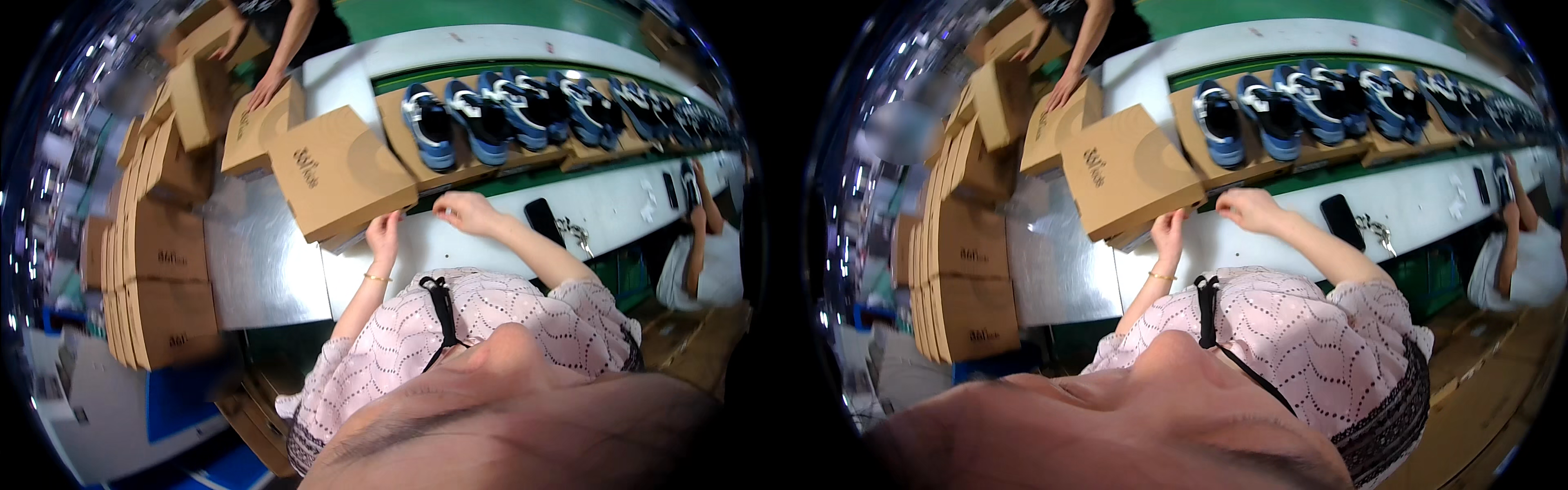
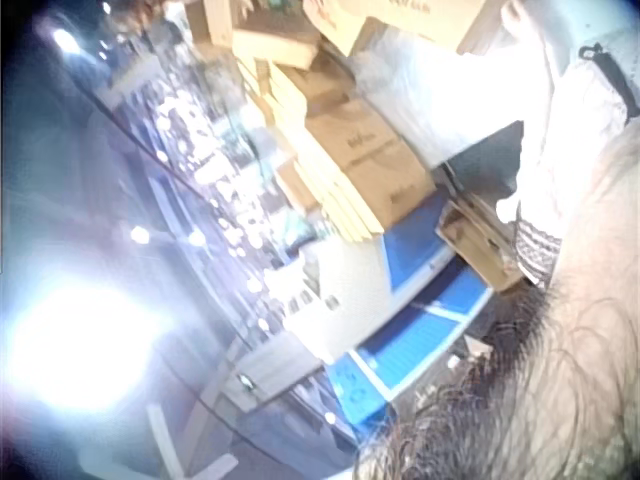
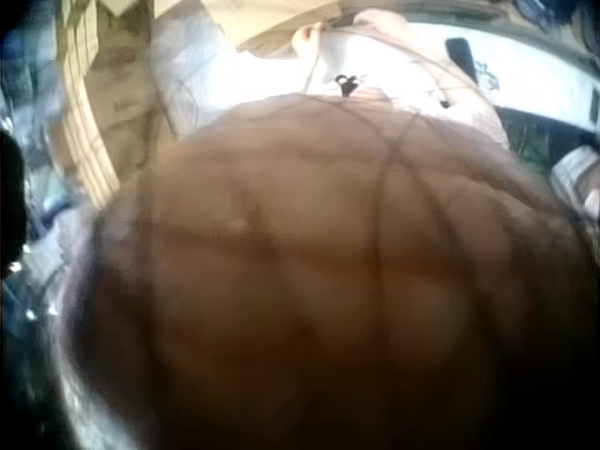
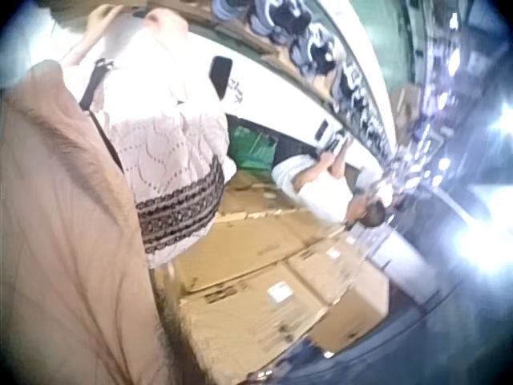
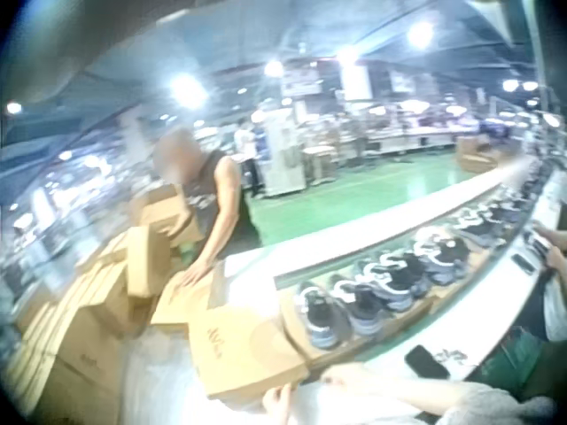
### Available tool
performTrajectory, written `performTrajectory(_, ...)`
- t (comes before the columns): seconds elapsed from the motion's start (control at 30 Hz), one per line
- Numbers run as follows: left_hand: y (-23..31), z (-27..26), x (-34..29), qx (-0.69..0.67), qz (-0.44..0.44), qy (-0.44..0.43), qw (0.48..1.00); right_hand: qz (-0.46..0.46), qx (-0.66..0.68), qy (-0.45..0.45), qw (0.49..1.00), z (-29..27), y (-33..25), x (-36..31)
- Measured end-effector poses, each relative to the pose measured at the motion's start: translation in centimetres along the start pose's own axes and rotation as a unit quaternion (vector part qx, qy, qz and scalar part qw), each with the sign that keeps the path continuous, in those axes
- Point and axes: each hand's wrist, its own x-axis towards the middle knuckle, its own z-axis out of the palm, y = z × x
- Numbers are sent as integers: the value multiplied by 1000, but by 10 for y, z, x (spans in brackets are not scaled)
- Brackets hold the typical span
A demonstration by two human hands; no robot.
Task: The person repeatedly opens cardboard shoe boxes, removes blue and white sneakers, places them on a nearby surface, and then places them back into the boxes. The person handles the shoes and boxes by hand in a repetitive cycle.
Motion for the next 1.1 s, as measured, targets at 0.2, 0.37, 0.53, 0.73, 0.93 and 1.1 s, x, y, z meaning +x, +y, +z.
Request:
performTrajectory(0.2,24,-28,-14,-68,-217,-145,963,-116,-22,-141,983,34,-15,20)
performTrajectory(0.37,58,-54,-36,-204,-304,77,927,-82,-17,-170,982,26,7,1)
performTrajectory(0.53,52,-52,-28,-269,-338,171,885,-44,-11,-171,984,29,21,-21)
performTrajectory(0.73,32,-32,-23,-188,-297,134,927,0,5,-184,983,48,26,-40)
performTrajectory(0.93,70,-109,-22,76,-233,-50,968,33,-4,-212,977,39,27,-41)
performTrajectory(1.1,85,-124,-21,458,203,55,864,50,-19,-196,979,36,30,-52)
